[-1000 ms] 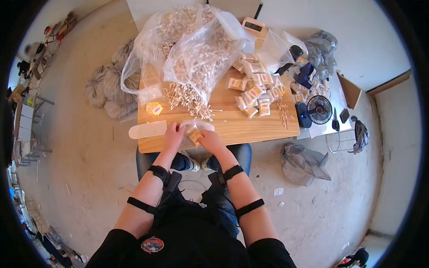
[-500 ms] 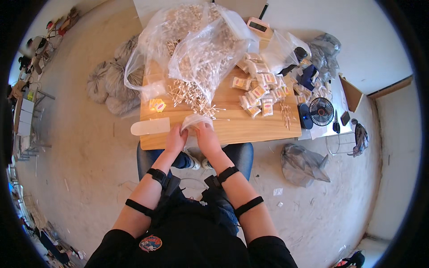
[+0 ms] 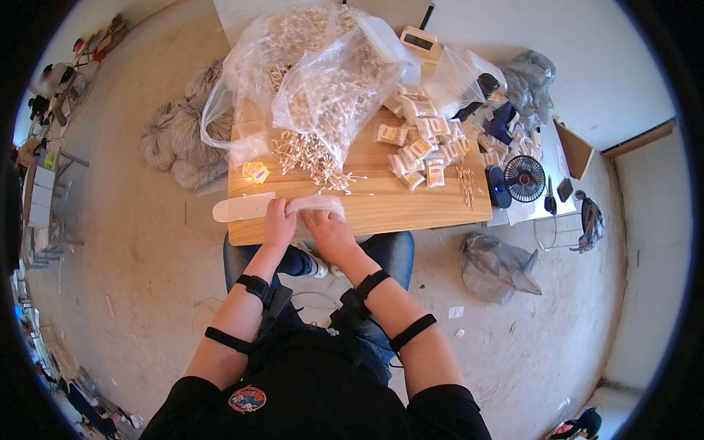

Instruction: Counting and packaging cotton swabs into small plastic bags.

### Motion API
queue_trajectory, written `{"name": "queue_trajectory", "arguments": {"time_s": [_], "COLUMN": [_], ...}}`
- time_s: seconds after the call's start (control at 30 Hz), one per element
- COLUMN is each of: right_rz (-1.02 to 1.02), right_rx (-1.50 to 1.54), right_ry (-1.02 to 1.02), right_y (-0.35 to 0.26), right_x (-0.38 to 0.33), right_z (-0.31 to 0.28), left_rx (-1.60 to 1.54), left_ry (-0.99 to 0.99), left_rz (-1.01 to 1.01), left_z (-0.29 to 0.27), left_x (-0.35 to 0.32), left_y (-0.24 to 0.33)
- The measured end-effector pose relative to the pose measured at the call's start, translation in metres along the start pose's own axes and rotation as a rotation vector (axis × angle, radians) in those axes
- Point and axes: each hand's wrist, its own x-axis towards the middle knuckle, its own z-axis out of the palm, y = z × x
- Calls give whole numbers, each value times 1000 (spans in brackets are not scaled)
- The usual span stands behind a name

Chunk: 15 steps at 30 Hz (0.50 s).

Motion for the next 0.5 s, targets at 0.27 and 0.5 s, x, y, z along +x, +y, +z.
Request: {"name": "queue_trajectory", "arguments": {"time_s": [0.27,0.5], "right_rz": [54,-48], "right_rx": [-18,144], "right_ry": [-171,-110], "right_y": [1,-3], "right_x": [10,10], "right_z": [5,5], "left_rx": [96,61], "left_ry": [-129,-92], "left_rz": [67,-91], "left_z": [-13,-12], "left_x": [0,3], "left_y": [25,-8]}}
